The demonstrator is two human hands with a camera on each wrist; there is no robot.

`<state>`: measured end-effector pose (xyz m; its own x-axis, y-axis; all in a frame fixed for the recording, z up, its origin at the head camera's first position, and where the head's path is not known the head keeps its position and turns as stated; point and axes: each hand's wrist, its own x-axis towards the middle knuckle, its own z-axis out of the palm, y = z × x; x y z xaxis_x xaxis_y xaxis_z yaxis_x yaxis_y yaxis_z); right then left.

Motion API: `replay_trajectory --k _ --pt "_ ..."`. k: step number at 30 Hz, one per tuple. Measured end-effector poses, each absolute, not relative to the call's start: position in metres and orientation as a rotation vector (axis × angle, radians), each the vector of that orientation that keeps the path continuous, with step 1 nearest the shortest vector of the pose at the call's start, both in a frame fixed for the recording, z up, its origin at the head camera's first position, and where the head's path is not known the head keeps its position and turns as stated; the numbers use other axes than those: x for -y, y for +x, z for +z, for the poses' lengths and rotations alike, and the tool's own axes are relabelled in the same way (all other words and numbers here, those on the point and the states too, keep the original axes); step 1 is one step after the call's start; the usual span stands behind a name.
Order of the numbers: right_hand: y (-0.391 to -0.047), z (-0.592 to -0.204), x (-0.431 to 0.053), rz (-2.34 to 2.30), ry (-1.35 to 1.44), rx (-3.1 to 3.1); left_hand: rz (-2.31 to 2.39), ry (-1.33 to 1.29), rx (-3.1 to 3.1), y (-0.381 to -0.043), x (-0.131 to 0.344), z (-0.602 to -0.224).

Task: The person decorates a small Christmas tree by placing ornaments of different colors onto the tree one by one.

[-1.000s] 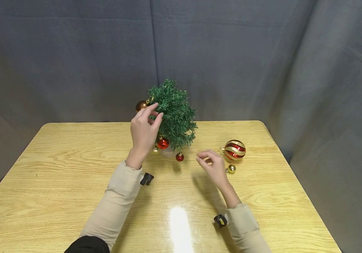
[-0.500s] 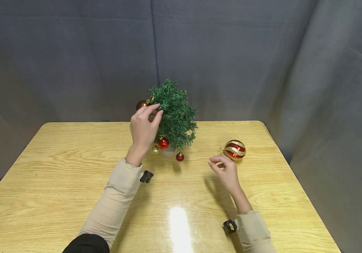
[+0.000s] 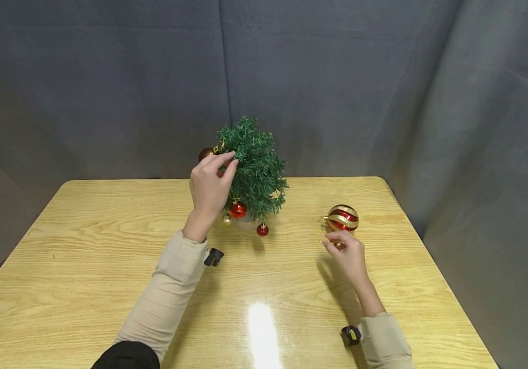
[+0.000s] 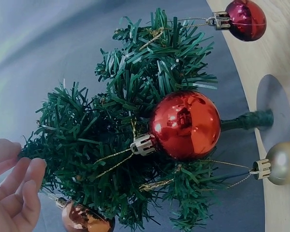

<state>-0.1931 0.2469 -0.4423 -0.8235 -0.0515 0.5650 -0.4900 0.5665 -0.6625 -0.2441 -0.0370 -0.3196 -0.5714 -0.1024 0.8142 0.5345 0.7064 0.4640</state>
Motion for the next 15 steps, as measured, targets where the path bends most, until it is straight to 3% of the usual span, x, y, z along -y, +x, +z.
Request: replay_trajectory --k 15 --pt "-0.198 -0.448 -0.284 1.076 0.237 2.732 -0.894 -0.338 2.018 -0.243 0.036 -0.32"
